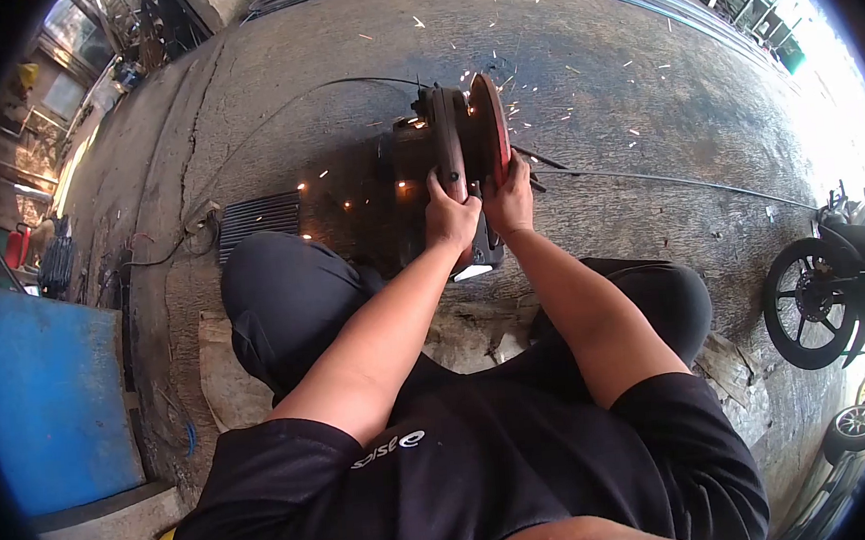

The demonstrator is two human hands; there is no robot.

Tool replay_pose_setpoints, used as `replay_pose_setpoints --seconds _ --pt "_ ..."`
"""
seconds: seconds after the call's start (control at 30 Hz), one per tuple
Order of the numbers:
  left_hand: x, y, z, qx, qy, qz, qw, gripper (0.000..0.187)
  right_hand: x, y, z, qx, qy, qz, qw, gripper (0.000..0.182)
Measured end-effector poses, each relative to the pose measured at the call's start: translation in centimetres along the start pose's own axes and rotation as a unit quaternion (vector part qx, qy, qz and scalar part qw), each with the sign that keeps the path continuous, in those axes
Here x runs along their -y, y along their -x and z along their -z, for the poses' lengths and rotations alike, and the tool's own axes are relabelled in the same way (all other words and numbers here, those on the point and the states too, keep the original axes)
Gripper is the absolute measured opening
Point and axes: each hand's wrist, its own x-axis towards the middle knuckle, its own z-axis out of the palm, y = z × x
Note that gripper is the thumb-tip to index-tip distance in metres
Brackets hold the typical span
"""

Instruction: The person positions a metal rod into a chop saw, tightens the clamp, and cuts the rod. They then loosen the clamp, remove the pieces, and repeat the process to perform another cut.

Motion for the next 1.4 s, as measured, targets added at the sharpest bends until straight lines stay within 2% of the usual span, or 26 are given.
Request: replay_pose_setpoints --seconds 0.27,0.33,0.4,0.43,0.47,0.5,0.6,0.67,0.7,0.77,0.8,0.87,0.97,1.07,1.4 --pt "-0.4 0.4 0.4 0.009 -0.010 0.003 1.000 0.086 0.0 0.1 0.1 0.006 0.003 -0.005 1.000 0.058" --pt "-0.6 0.4 0.6 0.034 -0.003 0.029 0.999 0.087 0.0 0.2 0.4 0.004 -0.001 -0.008 1.000 0.055" --pt "0.3 0.2 0.0 0.011 0.000 -0.006 1.000 0.088 1.3 -1.1 1.0 0.003 -0.004 -0.005 1.000 0.053" --pt "0.9 0.1 -0.3 -0.008 0.001 -0.037 0.999 0.088 1.8 -2.0 1.2 -0.001 -0.012 -0.036 0.999 0.050" --pt "0.7 0.1 0.0 -0.008 0.002 -0.034 0.999 0.088 2.6 -2.8 1.4 -0.003 -0.019 -0.070 0.997 0.049" --pt "0.0 0.2 0.5 0.012 0.015 -0.012 1.000 0.087 3.2 -4.2 1.0 -0.044 0.011 -0.035 0.998 0.047" --pt "-0.5 0.7 0.7 0.031 0.029 0.025 0.999 0.086 4.1 -8.1 0.6 -0.016 0.038 -0.070 0.997 0.052" --pt "-1.0 0.5 0.8 0.026 0.031 0.031 0.999 0.086 3.6 -10.1 0.2 0.062 0.096 -0.099 0.989 0.060" --pt "-1.2 0.6 1.0 0.036 0.030 0.040 0.998 0.086 3.3 -10.2 0.3 0.059 0.095 -0.097 0.989 0.060" --pt "-1.4 0.7 1.3 0.043 0.030 0.050 0.997 0.086 2.8 -10.0 0.4 0.152 0.113 -0.194 0.962 0.056" --pt "-1.4 0.8 1.4 0.050 0.033 0.047 0.997 0.088 2.8 -9.8 0.2 0.154 0.113 -0.192 0.963 0.056" --pt "-1.0 0.5 1.3 0.056 0.036 0.048 0.997 0.089 2.7 -9.3 -0.1 0.099 0.110 -0.160 0.976 0.044" --pt "-0.2 0.5 0.7 0.046 0.039 0.015 0.998 0.091 2.5 -9.1 -0.2 0.089 0.108 -0.152 0.979 0.037" --pt "-0.1 0.3 0.7 0.055 0.048 0.020 0.997 0.091 2.9 -8.7 -0.1 0.063 0.103 -0.131 0.984 0.037" --pt "0.5 0.3 0.6 0.046 0.053 -0.015 0.997 0.089 3.2 -8.2 0.1 0.065 0.117 -0.119 0.984 0.031"
